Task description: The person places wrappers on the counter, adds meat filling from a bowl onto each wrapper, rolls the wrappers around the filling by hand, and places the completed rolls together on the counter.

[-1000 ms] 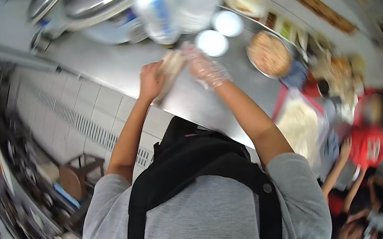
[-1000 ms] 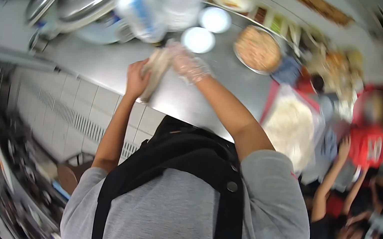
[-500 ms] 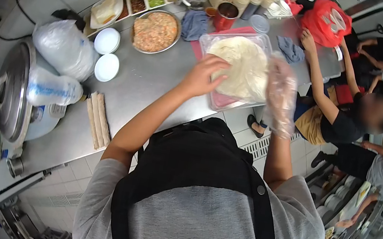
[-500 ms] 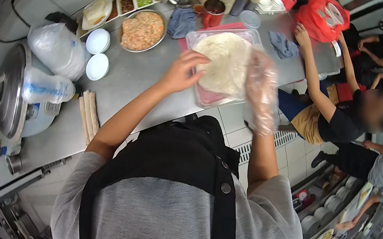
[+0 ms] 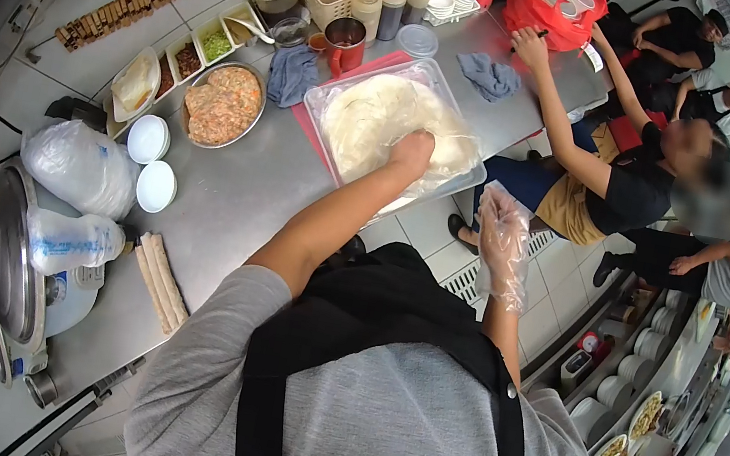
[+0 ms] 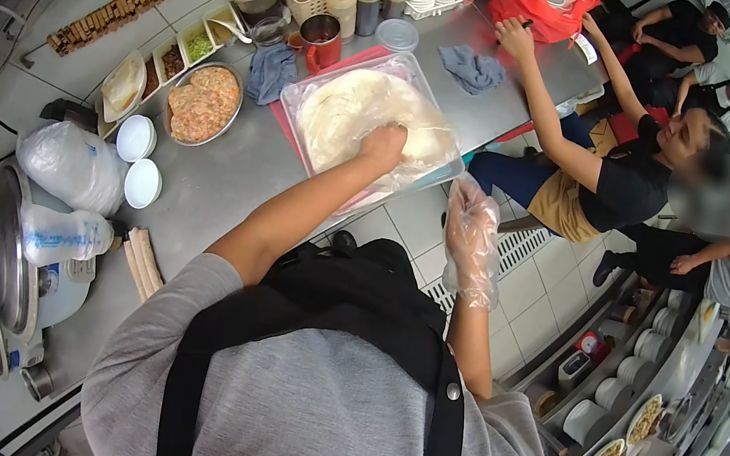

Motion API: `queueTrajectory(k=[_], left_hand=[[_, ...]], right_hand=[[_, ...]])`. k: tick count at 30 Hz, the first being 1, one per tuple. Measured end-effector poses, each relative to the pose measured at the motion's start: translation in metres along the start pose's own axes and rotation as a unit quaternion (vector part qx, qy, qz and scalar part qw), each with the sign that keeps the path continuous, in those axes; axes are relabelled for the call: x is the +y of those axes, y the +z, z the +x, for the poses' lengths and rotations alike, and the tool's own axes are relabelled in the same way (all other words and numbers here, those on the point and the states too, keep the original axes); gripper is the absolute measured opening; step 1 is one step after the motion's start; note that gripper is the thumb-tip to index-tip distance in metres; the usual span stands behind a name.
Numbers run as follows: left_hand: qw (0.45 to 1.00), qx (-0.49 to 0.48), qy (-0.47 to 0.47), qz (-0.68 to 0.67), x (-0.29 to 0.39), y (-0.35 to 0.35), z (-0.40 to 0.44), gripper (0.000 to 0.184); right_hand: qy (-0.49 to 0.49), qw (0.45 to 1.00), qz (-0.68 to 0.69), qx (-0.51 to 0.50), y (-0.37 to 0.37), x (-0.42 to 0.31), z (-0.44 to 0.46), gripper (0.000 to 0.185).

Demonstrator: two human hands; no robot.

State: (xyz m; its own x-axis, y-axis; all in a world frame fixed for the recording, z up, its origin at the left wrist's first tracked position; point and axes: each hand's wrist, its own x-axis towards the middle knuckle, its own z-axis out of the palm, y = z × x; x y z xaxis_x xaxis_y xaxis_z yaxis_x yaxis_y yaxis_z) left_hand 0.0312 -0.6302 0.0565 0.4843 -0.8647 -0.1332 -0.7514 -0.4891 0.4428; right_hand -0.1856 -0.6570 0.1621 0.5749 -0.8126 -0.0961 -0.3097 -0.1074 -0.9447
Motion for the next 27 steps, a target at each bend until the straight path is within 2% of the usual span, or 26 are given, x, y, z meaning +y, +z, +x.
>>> queueTrajectory(k=[2,4,5,7,8,9,10,11,12,13,14,16,17,18,19,20,22,24,25,26,27], left_hand=[[1.000,0.008,0.001,0.016,-0.001,0.003,0.005,0.025],[0.995,0.095,0.001,-0.008,0.006,-0.004,0.002,0.022],[0.995,0.095,-0.002,-0.007,0.009,-0.008,-0.001,0.022],[0.973,0.162,0.033,-0.161,0.026,-0.047,-0.018,0.017],[0.973,0.162,0.029,-0.160,0.030,-0.061,-0.024,0.017],[0.950,0.202,0.062,-0.230,0.033,-0.076,-0.029,0.016],[0.919,0.243,0.095,-0.296,0.036,-0.091,-0.033,0.016],[0.919,0.247,0.091,-0.293,0.036,-0.107,-0.040,0.016],[0.882,0.257,0.113,-0.378,0.033,-0.122,-0.050,0.016],[0.837,0.267,0.135,-0.458,0.027,-0.136,-0.061,0.016],[0.836,0.275,0.129,-0.456,0.020,-0.149,-0.075,0.016],[0.744,0.225,0.091,-0.622,0.000,-0.168,-0.107,0.019],[0.743,0.238,0.086,-0.619,-0.012,-0.170,-0.120,0.019],[0.618,0.237,0.032,-0.749,-0.025,-0.169,-0.132,0.023],[0.468,0.230,-0.019,-0.853,-0.043,-0.165,-0.145,0.029],[0.507,0.197,0.033,-0.839,-0.088,-0.130,-0.156,0.042],[0.485,0.144,0.063,-0.860,-0.151,-0.088,-0.180,0.049],[0.566,0.130,-0.004,-0.814,-0.215,-0.041,-0.202,0.067],[0.504,0.131,-0.109,-0.847,-0.213,-0.044,-0.224,0.079],[0.429,0.129,-0.210,-0.869,-0.212,-0.045,-0.243,0.091],[0.382,0.124,-0.222,-0.889,-0.220,-0.044,-0.258,0.109]], right_hand=[[0.014,1.000,0.003,-0.011,-0.004,0.017,-0.001,0.024],[0.017,1.000,0.000,-0.018,-0.005,0.015,0.000,0.024],[0.020,1.000,-0.005,-0.024,-0.006,0.013,0.000,0.025],[0.010,1.000,0.020,-0.013,-0.005,0.005,0.007,0.026],[0.001,1.000,0.017,0.016,-0.002,-0.006,0.008,0.027],[-0.007,0.999,0.014,0.045,0.000,-0.016,0.009,0.029],[-0.103,0.987,0.013,0.125,0.013,-0.014,0.018,0.034],[-0.081,0.992,0.018,0.093,0.008,-0.017,0.021,0.039],[-0.058,0.996,0.021,0.060,0.007,-0.036,0.020,0.045],[-0.046,0.990,0.126,0.049,0.015,-0.034,0.028,0.051],[-0.032,0.972,0.230,0.035,0.024,-0.033,0.037,0.057],[-0.025,0.970,0.241,0.009,0.045,-0.037,0.048,0.061],[-0.053,0.969,0.239,-0.039,0.061,-0.038,0.052,0.060],[-0.080,0.964,0.237,-0.088,0.078,-0.041,0.052,0.058],[-0.068,0.955,0.258,-0.131,0.099,-0.053,0.043,0.055],[-0.019,0.931,0.289,-0.223,0.114,-0.051,0.043,0.054],[-0.041,0.951,0.098,-0.292,0.152,-0.067,0.027,0.054],[-0.004,0.932,0.090,-0.352,0.200,-0.032,0.024,0.056],[0.035,0.916,0.080,-0.391,0.223,-0.009,0.023,0.057],[0.034,0.908,0.076,-0.410,0.242,0.007,0.021,0.057],[-0.018,0.916,-0.033,-0.400,0.260,0.021,0.020,0.060]])
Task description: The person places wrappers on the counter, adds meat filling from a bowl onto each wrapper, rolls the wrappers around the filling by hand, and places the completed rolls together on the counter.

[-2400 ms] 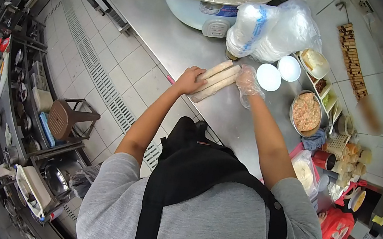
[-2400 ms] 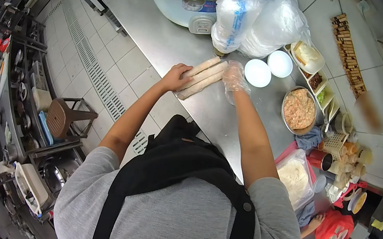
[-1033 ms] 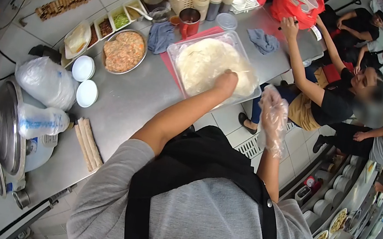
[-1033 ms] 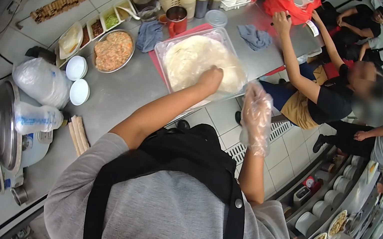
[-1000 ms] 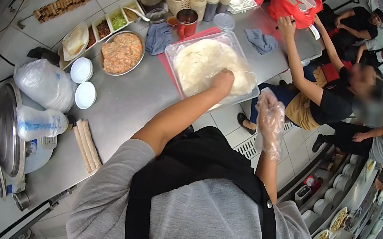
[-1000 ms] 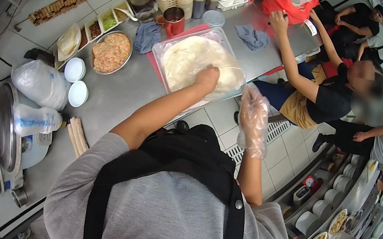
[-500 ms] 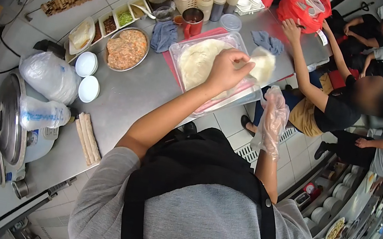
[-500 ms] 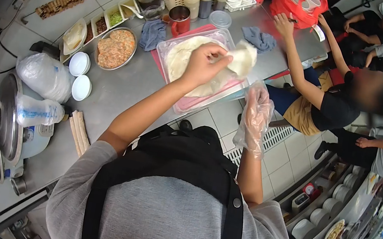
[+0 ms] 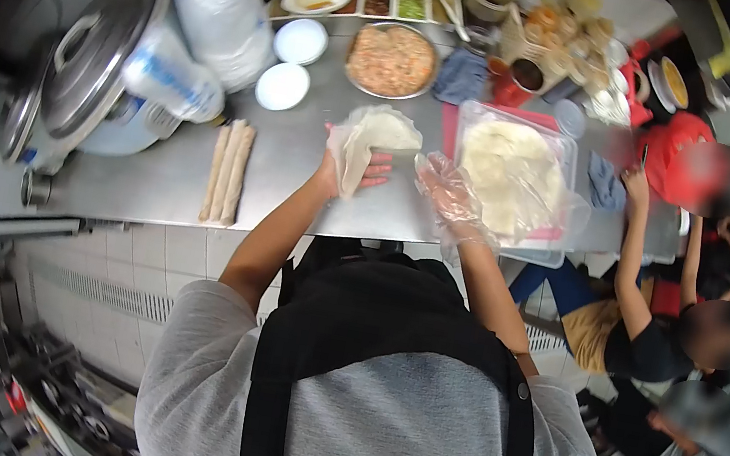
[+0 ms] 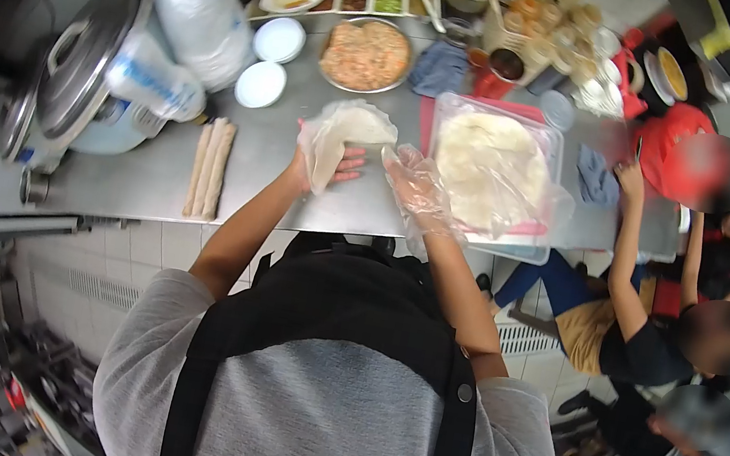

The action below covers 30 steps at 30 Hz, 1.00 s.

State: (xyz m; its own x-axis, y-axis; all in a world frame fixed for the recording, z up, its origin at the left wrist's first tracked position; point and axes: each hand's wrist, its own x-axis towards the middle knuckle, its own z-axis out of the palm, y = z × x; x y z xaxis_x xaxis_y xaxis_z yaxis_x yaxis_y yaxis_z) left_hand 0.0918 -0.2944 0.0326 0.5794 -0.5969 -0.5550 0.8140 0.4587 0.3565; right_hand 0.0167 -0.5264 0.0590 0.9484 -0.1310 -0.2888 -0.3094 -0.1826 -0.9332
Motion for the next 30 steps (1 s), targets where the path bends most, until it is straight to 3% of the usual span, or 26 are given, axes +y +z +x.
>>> queueTrajectory(k=[2,4,6,7,8,9,10,11,12,13,14,18,20,21,23,24,26,28,30], left_hand=[[0.999,-0.043,0.016,-0.006,0.001,-0.026,-0.012,0.112],[0.996,-0.088,0.026,-0.008,0.001,-0.033,-0.026,0.115],[0.980,0.010,0.042,0.192,0.002,-0.033,-0.032,0.112],[0.981,0.015,0.048,0.189,0.000,-0.048,-0.024,0.112],[0.929,0.082,0.043,0.357,-0.007,-0.075,-0.005,0.105],[0.845,0.146,0.034,0.513,-0.013,-0.091,0.005,0.099],[0.786,0.137,0.259,0.544,-0.013,-0.025,-0.039,0.078],[0.786,0.139,0.260,0.543,-0.017,-0.018,-0.048,0.078],[0.668,0.157,0.283,0.670,-0.019,-0.015,-0.053,0.074],[0.529,0.169,0.297,0.777,-0.019,-0.015,-0.053,0.072],[0.592,0.151,0.302,0.732,-0.023,-0.027,-0.043,0.074],[0.589,0.066,0.392,0.703,-0.021,-0.026,-0.047,0.073],[0.745,0.036,0.379,0.548,-0.026,-0.034,-0.046,0.066],[0.745,0.032,0.378,0.549,-0.026,-0.040,-0.040,0.066],[0.929,0.029,0.251,0.268,-0.019,-0.051,-0.024,0.064],[0.929,0.020,0.248,0.272,-0.013,-0.044,-0.027,0.064],[0.948,0.167,0.192,0.191,0.000,-0.023,-0.039,0.060],[0.911,0.145,0.330,0.201,0.002,-0.021,-0.041,0.057],[0.922,0.107,0.355,0.109,0.008,-0.029,-0.047,0.056]], right_hand=[[0.042,0.978,-0.206,-0.015,0.016,-0.037,0.000,0.061],[0.035,0.979,-0.191,-0.059,0.032,-0.032,0.010,0.062],[0.031,0.979,-0.175,-0.099,0.049,-0.023,0.024,0.065],[0.054,0.978,-0.166,-0.116,0.061,-0.014,0.034,0.064],[0.081,0.976,-0.155,-0.130,0.071,-0.009,0.038,0.064],[0.081,0.975,-0.157,-0.136,0.082,-0.013,0.033,0.064],[0.122,0.986,0.012,-0.115,0.095,-0.021,0.024,0.061],[0.159,0.966,0.182,-0.089,0.103,-0.028,0.019,0.059],[0.159,0.966,0.181,-0.091,0.105,-0.022,0.022,0.059],[0.118,0.981,0.087,-0.125,0.108,-0.009,0.031,0.056],[0.077,0.985,-0.008,-0.156,0.111,0.006,0.037,0.054],[0.011,0.996,-0.017,-0.085,0.123,0.041,0.046,0.049],[-0.005,0.983,-0.159,-0.094,0.115,0.014,0.037,0.035],[-0.004,0.983,-0.158,-0.090,0.110,0.010,0.035,0.035],[-0.224,0.905,-0.321,-0.168,0.097,0.005,0.034,0.031],[-0.221,0.907,-0.322,-0.159,0.095,0.006,0.033,0.031],[-0.279,0.877,-0.357,-0.161,0.091,0.009,0.030,0.029],[-0.264,0.889,-0.351,-0.131,0.078,0.011,0.028,0.032],[-0.153,0.941,-0.292,-0.082,0.067,0.014,0.024,0.037]])
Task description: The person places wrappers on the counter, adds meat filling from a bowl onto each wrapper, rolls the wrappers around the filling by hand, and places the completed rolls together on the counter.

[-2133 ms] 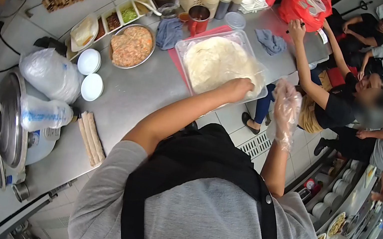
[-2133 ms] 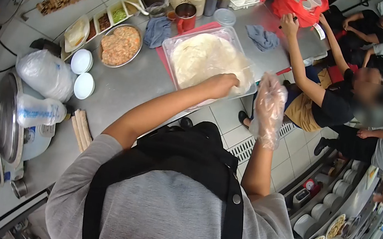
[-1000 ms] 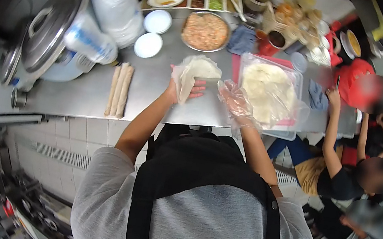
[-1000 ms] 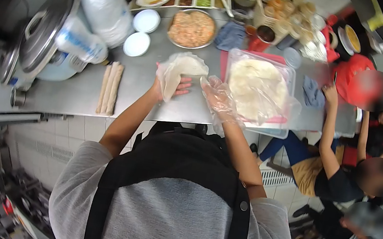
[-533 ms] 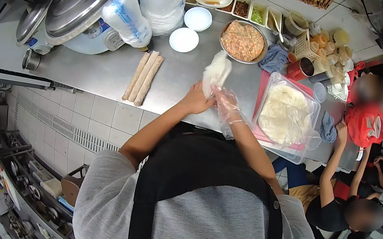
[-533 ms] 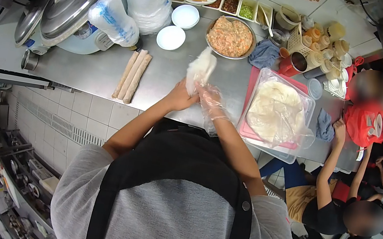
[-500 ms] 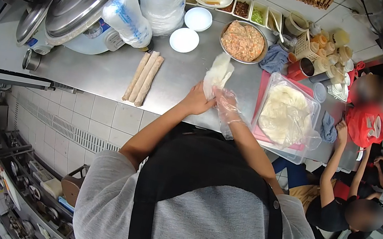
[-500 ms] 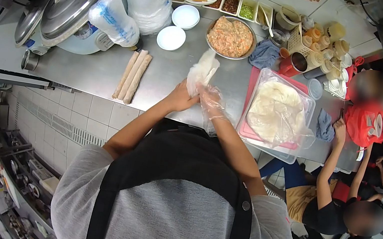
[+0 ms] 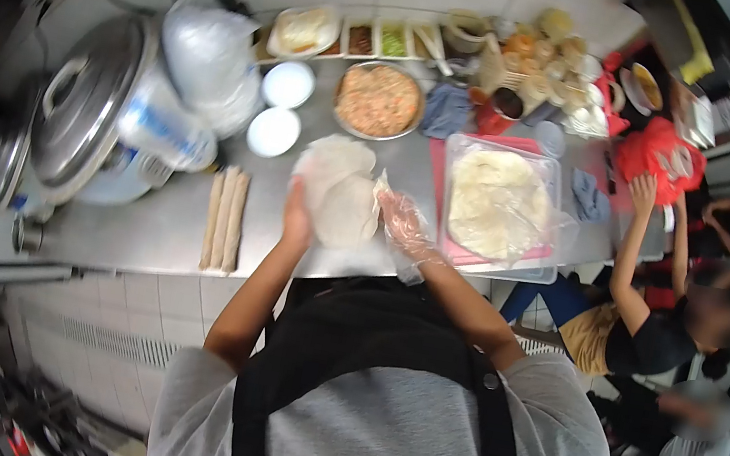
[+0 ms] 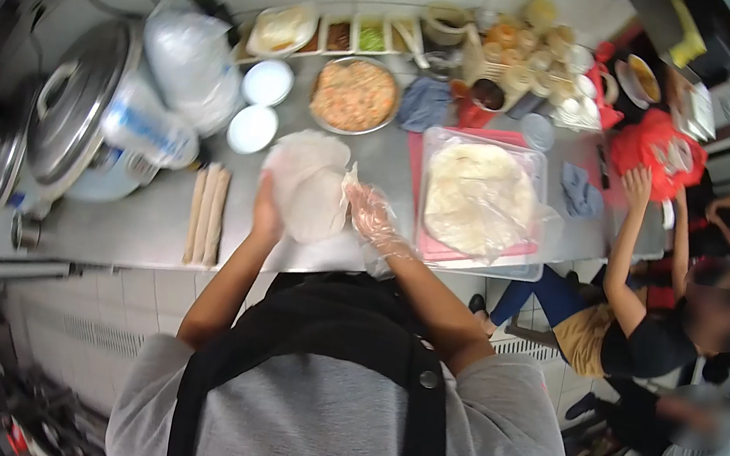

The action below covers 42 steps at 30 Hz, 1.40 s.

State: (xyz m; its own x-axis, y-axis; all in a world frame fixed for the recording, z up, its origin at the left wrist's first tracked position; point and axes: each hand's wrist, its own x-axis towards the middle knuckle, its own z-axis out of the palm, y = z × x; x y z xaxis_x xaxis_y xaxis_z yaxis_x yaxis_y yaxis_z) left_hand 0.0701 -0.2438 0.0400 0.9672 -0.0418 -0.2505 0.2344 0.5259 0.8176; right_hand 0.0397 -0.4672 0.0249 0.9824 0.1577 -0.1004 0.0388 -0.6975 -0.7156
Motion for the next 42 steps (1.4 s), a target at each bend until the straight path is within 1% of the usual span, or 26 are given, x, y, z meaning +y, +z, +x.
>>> queueTrajectory(k=[2,4,6,7,8,10,11,12,13,14,15,16,18,20,22,24,25,27,29,30,32,35,37,39,40,42], left_hand=[[0.999,0.003,0.035,0.032,0.017,0.014,-0.018,0.054],[0.997,0.003,-0.024,0.077,-0.007,-0.021,-0.006,0.050],[0.977,-0.011,-0.017,0.213,-0.033,-0.059,0.004,0.048],[0.977,-0.023,-0.017,0.210,-0.040,-0.065,0.001,0.048],[0.973,0.026,0.020,0.226,-0.047,-0.070,-0.003,0.049],[0.967,0.072,0.056,0.240,-0.051,-0.068,0.005,0.051],[0.935,0.043,0.154,0.317,-0.051,-0.071,0.011,0.053],[0.886,0.019,0.248,0.391,-0.050,-0.075,0.010,0.055],[0.885,0.029,0.244,0.396,-0.037,-0.070,0.005,0.055],[0.853,0.005,0.169,0.494,-0.023,-0.065,0.002,0.054],[0.808,-0.014,0.088,0.582,-0.011,-0.062,-0.002,0.053],[0.807,0.007,0.081,0.585,-0.012,-0.069,-0.003,0.053],[0.785,-0.037,0.137,0.603,-0.022,-0.086,-0.004,0.051],[0.785,0.011,0.142,0.603,-0.013,-0.073,-0.021,0.048],[0.785,0.056,0.144,0.599,-0.004,-0.058,-0.035,0.046],[0.699,0.062,0.256,0.665,0.004,-0.050,-0.039,0.044],[0.698,0.072,0.249,0.668,0.007,-0.047,-0.039,0.044],[0.722,0.052,0.232,0.649,0.010,-0.043,-0.038,0.044],[0.730,0.063,0.220,0.644,0.013,-0.040,-0.039,0.044],[0.736,0.064,0.217,0.638,0.014,-0.039,-0.041,0.044],[0.735,0.077,0.214,0.639,0.017,-0.040,-0.044,0.043],[0.729,0.101,0.214,0.642,0.021,-0.047,-0.050,0.041],[0.724,0.118,0.214,0.645,0.021,-0.051,-0.050,0.039],[0.712,0.037,0.285,0.641,0.017,-0.050,-0.045,0.031],[0.722,-0.031,0.284,0.630,0.011,-0.045,-0.042,0.027],[0.723,-0.174,0.279,0.608,-0.007,-0.027,-0.032,0.022]], right_hand=[[0.111,0.991,0.070,0.031,-0.005,0.002,-0.004,0.043],[0.187,0.973,0.126,0.054,-0.007,-0.001,-0.002,0.050],[0.230,0.958,0.157,0.066,-0.012,-0.007,-0.003,0.057],[0.246,0.953,0.164,0.073,-0.013,-0.009,-0.002,0.061],[0.258,0.948,0.168,0.079,-0.015,-0.011,-0.002,0.065],[0.221,0.958,0.114,0.140,0.003,-0.004,0.000,0.062],[0.181,0.963,0.064,0.188,0.011,0.002,0.000,0.060],[0.182,0.964,0.066,0.182,0.016,0.009,0.000,0.060],[0.161,0.967,0.018,0.199,0.018,0.015,0.004,0.057],[0.133,0.968,-0.029,0.211,0.021,0.021,0.010,0.056],[0.181,0.976,-0.018,0.120,-0.005,0.001,0.008,0.055],[0.225,0.974,-0.011,0.027,-0.035,-0.020,0.002,0.055],[0.069,0.968,-0.222,0.093,-0.035,-0.013,0.000,0.055],[-0.062,0.908,-0.374,0.178,-0.059,-0.038,0.005,0.054],[-0.090,0.941,-0.241,0.221,-0.075,-0.051,0.040,0.062],[-0.173,0.941,-0.211,0.202,-0.083,-0.049,0.081,0.069],[-0.184,0.943,-0.210,0.181,-0.086,-0.053,0.102,0.072],[-0.201,0.946,-0.207,0.149,-0.091,-0.072,0.129,0.075],[-0.166,0.954,-0.234,0.092,-0.099,-0.100,0.142,0.086],[-0.172,0.954,-0.232,0.083,-0.105,-0.113,0.147,0.086],[-0.056,0.943,-0.300,-0.131,-0.115,-0.130,0.156,0.090],[-0.073,0.940,-0.309,-0.126,-0.106,-0.126,0.164,0.082],[-0.078,0.951,-0.280,-0.104,-0.093,-0.112,0.169,0.078],[-0.071,0.956,-0.251,-0.138,-0.085,-0.101,0.179,0.079],[-0.073,0.955,-0.252,-0.140,-0.079,-0.084,0.187,0.079],[-0.132,0.966,-0.205,-0.086,-0.067,-0.049,0.202,0.082]])
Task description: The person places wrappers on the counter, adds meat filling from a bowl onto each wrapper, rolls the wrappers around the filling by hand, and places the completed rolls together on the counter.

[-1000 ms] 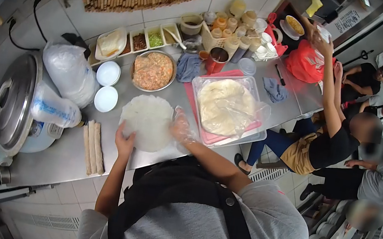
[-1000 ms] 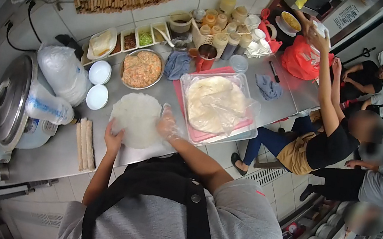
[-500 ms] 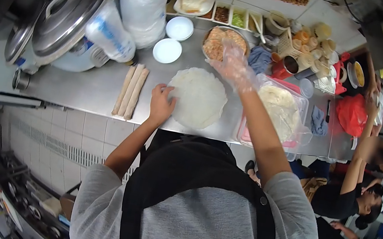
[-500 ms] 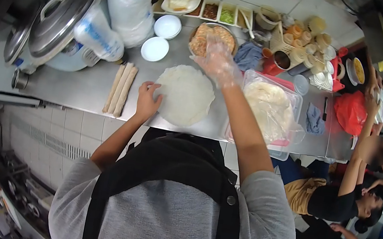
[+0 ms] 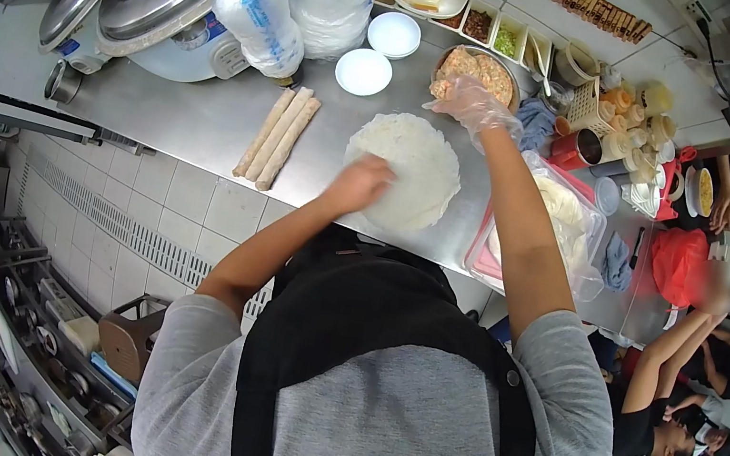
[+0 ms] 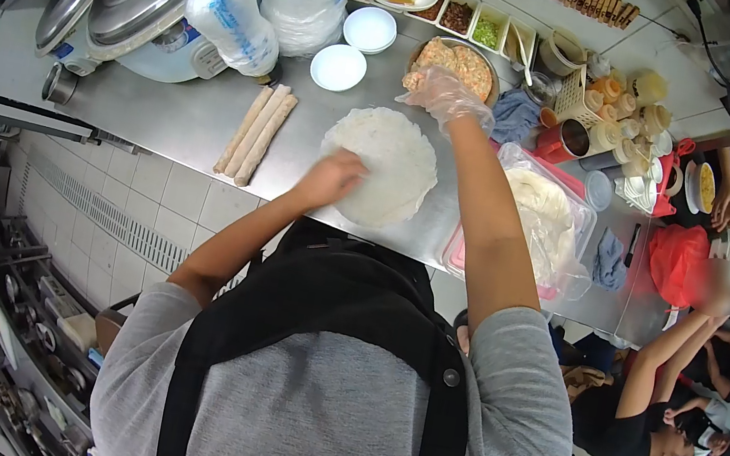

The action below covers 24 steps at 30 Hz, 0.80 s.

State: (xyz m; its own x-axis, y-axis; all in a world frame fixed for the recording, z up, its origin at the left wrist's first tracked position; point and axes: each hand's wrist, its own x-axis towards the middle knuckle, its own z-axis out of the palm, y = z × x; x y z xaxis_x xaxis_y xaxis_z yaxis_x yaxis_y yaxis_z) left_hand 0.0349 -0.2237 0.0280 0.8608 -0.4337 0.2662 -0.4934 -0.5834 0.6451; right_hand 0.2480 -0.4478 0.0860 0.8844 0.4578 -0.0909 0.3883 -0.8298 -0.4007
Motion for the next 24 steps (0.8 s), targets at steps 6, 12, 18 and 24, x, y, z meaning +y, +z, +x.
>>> queueTrajectory(k=[6,12,18,24], left_hand=[[0.971,-0.163,0.177,0.011,0.028,0.072,0.038,0.031],[0.988,-0.093,0.101,0.070,-0.007,0.032,0.062,0.036],[0.976,-0.083,-0.109,0.167,0.002,-0.002,0.018,0.054],[0.973,0.037,-0.183,0.134,0.002,-0.013,-0.007,0.065]], right_hand=[[0.127,0.962,0.243,-0.016,-0.017,0.032,-0.007,0.092],[0.220,0.926,0.300,0.057,-0.025,0.035,-0.012,0.093],[0.120,0.928,0.323,0.139,-0.045,-0.011,-0.029,0.097],[0.025,0.954,0.287,-0.079,-0.036,-0.079,-0.060,0.075]])
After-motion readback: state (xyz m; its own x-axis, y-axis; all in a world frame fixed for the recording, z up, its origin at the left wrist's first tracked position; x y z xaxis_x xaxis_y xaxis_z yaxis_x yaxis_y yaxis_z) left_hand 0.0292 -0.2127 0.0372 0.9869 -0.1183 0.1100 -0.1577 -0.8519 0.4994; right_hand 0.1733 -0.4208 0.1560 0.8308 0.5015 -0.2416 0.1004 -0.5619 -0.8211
